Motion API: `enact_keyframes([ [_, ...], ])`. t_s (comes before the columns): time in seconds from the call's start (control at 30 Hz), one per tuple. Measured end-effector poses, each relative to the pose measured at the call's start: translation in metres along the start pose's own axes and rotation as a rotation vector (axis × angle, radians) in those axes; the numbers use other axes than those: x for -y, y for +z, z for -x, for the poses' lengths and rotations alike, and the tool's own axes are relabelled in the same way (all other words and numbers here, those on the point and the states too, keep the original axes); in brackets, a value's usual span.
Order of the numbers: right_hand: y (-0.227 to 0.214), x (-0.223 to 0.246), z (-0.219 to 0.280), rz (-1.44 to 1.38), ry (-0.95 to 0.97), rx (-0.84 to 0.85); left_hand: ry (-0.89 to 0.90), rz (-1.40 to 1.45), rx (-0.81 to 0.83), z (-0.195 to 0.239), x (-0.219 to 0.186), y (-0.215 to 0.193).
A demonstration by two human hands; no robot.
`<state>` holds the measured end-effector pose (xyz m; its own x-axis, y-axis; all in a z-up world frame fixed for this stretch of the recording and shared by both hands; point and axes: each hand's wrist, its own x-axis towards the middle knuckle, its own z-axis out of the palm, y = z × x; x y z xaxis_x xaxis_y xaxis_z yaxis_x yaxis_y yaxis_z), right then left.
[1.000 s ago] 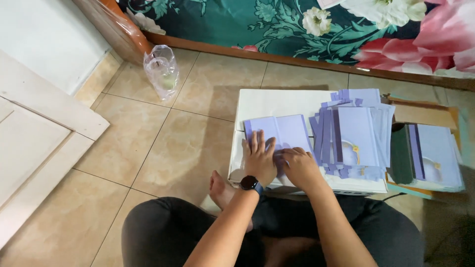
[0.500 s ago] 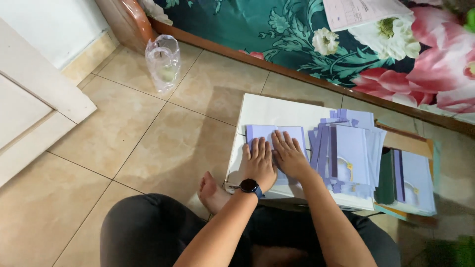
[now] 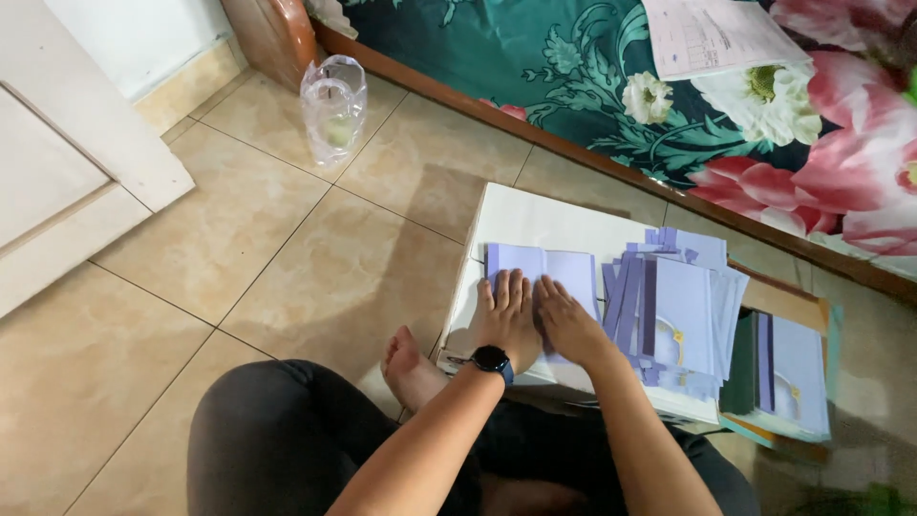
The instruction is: The person is sitting on the floor, picking up purple envelopes one by one, folding them, and placing them into a stack on top of a white box.
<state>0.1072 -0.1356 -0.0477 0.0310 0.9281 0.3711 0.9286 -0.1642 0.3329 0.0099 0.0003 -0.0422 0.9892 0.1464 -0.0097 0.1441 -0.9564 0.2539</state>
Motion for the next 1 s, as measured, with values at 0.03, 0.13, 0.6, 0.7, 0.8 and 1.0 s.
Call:
enact_keyframes([
  [0.03,0.025,-0.013,0.001,-0.003,0.0,-0.006,-0.003,-0.006,0.001,0.0,0.0,0.004],
  [0.13,0.075,-0.038,-0.004,0.037,0.293,0.167,0.034,0.037,-0.168,0.001,0.004,0.008],
  [0.6,-0.059,0.099,0.014,-0.188,0.912,0.444,0.017,-0.029,-0.354,-0.014,0.011,0.039],
  [0.7,-0.051,0.072,0.014,-0.211,0.781,0.599,0.046,-0.114,-0.33,-0.013,0.013,0.034],
  [0.8,-0.06,0.064,-0.005,-0.609,1.239,0.42,0.042,-0.138,-0.284,-0.002,0.009,0.02],
  [1.0,-0.049,0.04,0.006,-0.979,1.376,0.331,0.064,0.012,-0.298,-0.002,0.008,0.022],
])
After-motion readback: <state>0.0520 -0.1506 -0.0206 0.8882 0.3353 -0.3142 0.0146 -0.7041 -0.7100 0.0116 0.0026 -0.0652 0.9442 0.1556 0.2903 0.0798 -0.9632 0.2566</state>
